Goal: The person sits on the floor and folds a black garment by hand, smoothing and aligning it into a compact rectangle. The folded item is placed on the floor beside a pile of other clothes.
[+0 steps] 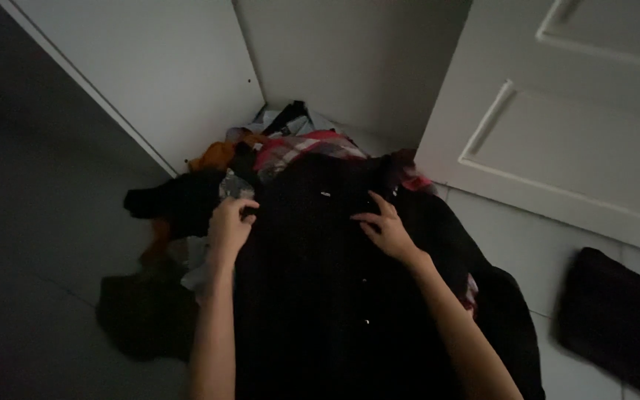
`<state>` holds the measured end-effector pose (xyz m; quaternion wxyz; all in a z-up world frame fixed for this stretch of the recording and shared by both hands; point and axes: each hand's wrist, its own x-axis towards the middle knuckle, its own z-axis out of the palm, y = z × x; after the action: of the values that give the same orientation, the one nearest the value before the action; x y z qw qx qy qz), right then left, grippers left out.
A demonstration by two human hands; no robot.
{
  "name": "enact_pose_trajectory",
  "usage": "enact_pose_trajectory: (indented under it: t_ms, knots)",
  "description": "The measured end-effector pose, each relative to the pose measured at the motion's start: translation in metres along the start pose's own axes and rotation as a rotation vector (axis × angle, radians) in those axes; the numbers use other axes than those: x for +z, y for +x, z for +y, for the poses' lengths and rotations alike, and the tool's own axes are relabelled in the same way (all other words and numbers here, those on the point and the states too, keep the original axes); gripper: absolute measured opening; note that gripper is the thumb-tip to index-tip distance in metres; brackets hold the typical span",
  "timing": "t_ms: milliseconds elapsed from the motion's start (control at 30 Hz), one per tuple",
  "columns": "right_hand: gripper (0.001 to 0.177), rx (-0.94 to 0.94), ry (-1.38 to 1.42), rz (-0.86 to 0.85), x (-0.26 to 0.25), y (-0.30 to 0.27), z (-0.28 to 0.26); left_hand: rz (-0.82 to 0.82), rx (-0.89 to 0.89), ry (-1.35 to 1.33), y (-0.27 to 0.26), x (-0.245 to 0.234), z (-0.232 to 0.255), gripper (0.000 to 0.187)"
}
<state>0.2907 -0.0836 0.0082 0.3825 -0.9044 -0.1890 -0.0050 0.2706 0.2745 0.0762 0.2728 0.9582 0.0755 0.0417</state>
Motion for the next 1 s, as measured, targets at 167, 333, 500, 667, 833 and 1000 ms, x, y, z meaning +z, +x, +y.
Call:
enact_pose_trajectory:
  t_ms: [167, 333, 500, 667, 833, 1000]
  knots:
    - [0.064, 0.054, -0.191, -0.039, -0.01, 0.055, -0.057, 0.087, 0.043, -0.057, 0.03, -0.004, -0.027, 0.018]
    - [0.062, -0.007, 0.122, -0.013, 0.002, 0.118, -0.039, 0.119, 0.059, -0.085, 0.032, -0.041, -0.011, 0.017]
    - [0.103, 0.098, 0.508, -0.045, -0.006, 0.133, -0.026, 0.169, -0.029, -0.153, 0.021, -0.058, 0.061, 0.016]
    - [0.05, 0.107, 0.58, 0.359, -0.003, 0.142, 0.085, 0.144, 0.109, -0.347, 0.036, -0.002, 0.108, 0.031]
    - [0.053, 0.514, 0.097, 0.258, -0.017, 0.121, 0.12, 0.141, 0.612, -0.141, 0.064, 0.106, 0.123, 0.035]
    - [0.072, 0.511, 0.078, 0.089, -0.015, 0.115, 0.099, 0.421, 0.771, -0.02, 0.095, 0.154, 0.132, 0.031]
